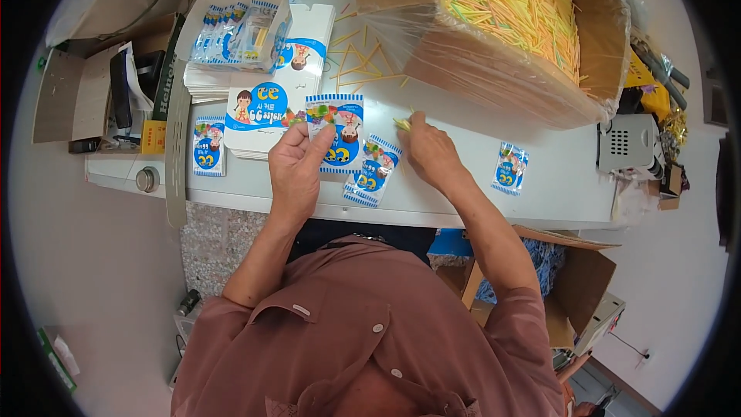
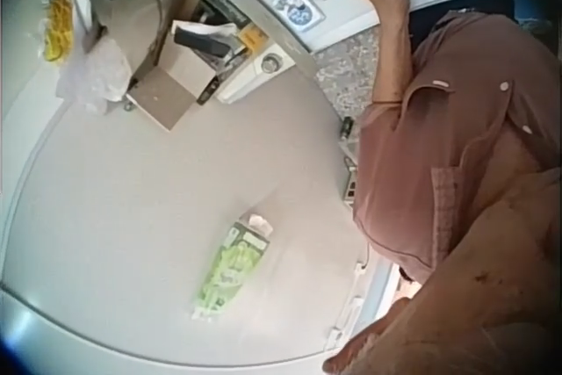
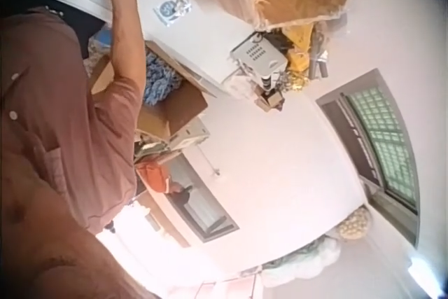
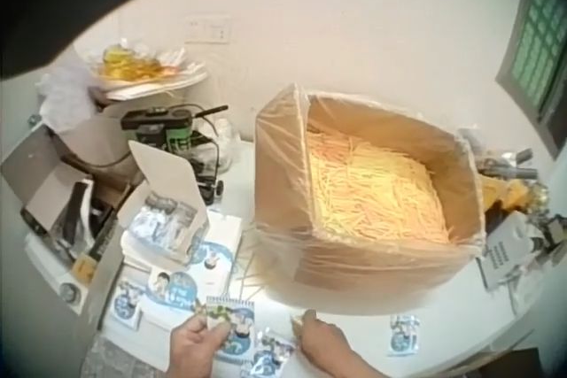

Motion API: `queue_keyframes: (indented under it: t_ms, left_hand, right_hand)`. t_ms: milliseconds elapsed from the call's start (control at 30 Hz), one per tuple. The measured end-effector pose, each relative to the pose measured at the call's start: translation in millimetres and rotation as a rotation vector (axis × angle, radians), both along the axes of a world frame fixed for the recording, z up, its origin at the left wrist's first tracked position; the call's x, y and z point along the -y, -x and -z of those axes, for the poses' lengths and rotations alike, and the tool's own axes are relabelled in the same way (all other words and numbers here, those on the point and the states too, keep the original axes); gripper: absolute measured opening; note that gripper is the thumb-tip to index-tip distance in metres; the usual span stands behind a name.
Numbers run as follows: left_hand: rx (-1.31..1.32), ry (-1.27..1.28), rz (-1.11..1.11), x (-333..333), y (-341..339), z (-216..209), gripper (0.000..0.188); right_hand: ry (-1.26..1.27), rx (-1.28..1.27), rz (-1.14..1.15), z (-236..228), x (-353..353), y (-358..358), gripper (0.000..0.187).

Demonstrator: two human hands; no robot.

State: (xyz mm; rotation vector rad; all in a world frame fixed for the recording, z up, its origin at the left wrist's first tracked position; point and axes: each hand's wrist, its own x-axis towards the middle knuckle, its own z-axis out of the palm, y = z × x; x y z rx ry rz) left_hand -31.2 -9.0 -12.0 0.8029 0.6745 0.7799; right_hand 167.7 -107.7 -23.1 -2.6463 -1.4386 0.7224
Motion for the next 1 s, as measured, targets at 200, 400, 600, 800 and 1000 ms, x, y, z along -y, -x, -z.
queue_keyframes:
  t_ms: [200, 400, 600, 800, 1000]
  left_hand:
    - [0.01, 0.013, 0.032, 2, 1, 2, 0.017]
    - [0.004, 0.008, 0.061, 3, -4, 1, 0.018]
    - [-0.003, 0.001, 0.052, 5, -1, 4, 0.018]
    - [0.01, 0.011, 0.05, 7, -3, 1, 0.018]
    - [-0.022, -0.001, 0.075, 5, -13, 0, 0.018]
  right_hand:
    - [-0.057, -0.109, 0.185, -6, 6, -16, 0.035]
    - [0.045, 0.029, 0.028, -1, -10, -5, 0.025]
    - [0.086, 0.174, -0.203, 9, -17, -21, 0.02]
    - [-0.482, -1.075, 0.263, 15, 36, -51, 0.017]
    - [-0.899, -2.125, 0.617, 20, 50, -6, 0.023]
